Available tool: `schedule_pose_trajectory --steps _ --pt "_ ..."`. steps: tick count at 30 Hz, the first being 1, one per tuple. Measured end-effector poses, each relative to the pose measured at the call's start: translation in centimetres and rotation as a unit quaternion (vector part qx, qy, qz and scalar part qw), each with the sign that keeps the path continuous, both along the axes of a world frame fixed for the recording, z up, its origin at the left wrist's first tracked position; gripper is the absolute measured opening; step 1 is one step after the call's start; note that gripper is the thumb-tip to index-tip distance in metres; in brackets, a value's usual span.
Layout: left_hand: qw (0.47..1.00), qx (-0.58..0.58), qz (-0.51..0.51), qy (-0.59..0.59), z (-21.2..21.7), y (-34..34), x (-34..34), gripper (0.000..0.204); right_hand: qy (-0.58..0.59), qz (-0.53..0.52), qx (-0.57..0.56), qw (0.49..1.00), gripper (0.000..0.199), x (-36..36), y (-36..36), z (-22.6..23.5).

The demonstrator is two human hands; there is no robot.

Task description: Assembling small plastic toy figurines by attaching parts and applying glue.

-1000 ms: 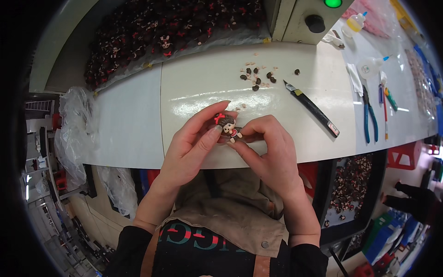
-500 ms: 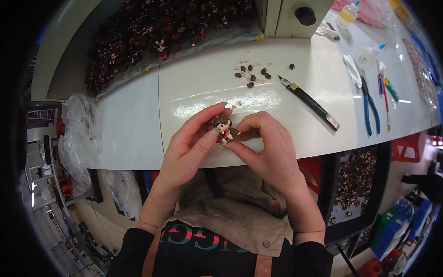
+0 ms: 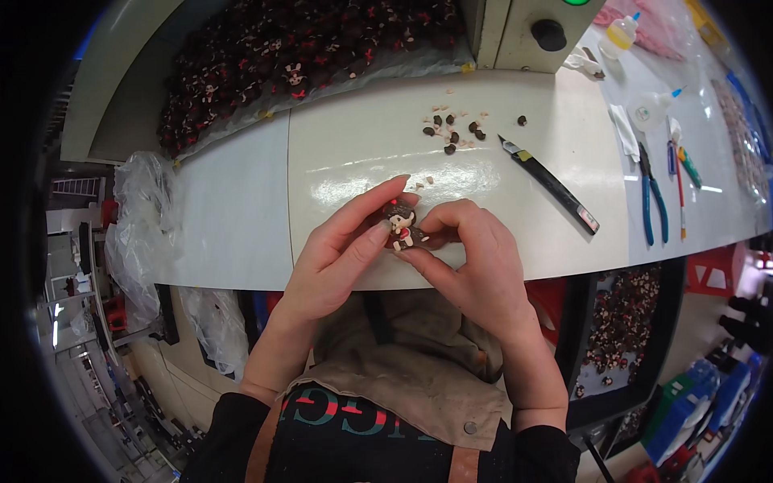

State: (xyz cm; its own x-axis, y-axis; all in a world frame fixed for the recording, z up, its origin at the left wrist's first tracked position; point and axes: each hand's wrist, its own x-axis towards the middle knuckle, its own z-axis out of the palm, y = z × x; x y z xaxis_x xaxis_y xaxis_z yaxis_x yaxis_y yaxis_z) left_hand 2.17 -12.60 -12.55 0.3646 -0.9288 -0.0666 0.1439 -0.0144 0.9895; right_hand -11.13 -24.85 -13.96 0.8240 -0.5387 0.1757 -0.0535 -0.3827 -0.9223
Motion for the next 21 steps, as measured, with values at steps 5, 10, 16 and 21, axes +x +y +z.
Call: schedule_pose_trajectory --steps 5,10,16,21 --pt "0.999 -0.011 -0.005 0.032 -0.06 0.28 0.09 0.042 0.011 -0.002 -0.017 1.000 0.033 -0.02 0.27 0.16" --pt "1.000 0.002 0.005 -0.022 0.03 0.47 -0.06 0.042 0.003 0.000 -0.016 1.000 0.034 -0.04 0.44 0.07" --pt "0.983 0.005 0.021 -0.182 -0.27 0.24 -0.59 0.042 0.006 0.003 -0.029 1.000 0.034 -0.16 0.52 -0.34" --pt "0.980 0.014 0.014 -0.196 -0.03 0.18 -0.71 0.041 0.009 0.003 -0.049 0.999 0.033 -0.29 0.54 -0.47"
